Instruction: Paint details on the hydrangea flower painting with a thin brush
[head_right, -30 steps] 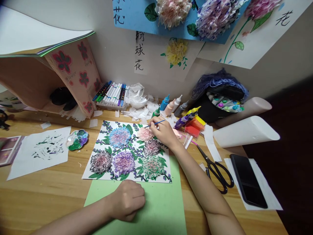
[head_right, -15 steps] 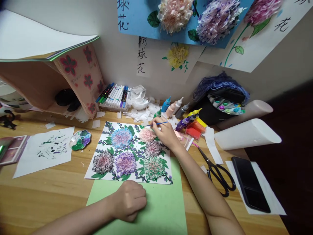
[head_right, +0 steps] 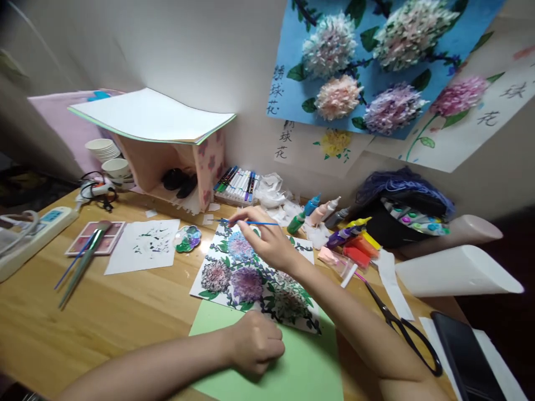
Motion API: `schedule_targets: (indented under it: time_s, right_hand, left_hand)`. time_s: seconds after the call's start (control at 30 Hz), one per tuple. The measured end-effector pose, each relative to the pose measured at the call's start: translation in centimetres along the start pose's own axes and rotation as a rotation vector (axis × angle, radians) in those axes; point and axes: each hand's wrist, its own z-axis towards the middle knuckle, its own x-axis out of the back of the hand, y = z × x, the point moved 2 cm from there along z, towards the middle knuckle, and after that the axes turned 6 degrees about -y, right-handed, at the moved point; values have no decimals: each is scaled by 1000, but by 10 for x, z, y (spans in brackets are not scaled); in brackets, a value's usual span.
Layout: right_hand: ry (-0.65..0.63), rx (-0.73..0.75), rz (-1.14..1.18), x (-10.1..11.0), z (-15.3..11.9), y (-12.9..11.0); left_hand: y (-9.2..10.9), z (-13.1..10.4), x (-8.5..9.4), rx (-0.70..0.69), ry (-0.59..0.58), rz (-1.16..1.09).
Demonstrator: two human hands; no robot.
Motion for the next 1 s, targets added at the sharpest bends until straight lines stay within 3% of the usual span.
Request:
schedule_targets:
  time_s: [0.2,0.3,0.47,0.67,0.77,0.83,1.0]
  right_hand:
    - [-212,86,-117,-81,51,-5]
    - [-274,103,-177,-107,60,0]
    - [-348,69,-222,-123,61,3]
    - [-278,64,-191,-131,59,4]
    - [-235,78,-189,-123,54,-1]
    - [-134,73,-147,-102,46,-6]
    - [198,-40,-63,-12,-13,-2]
  left_hand:
    - [0,1,1,3,-21,-14]
    - [0,1,2,-4,-22,0]
    - [1,0,5,-11,-5,8]
    - [-1,-2,6,-13,-19,18]
    - [-2,-2,5,-21,-12,19]
    - [-2,-2,5,-31,3,18]
    - [-5,-3,5,-23,18,30]
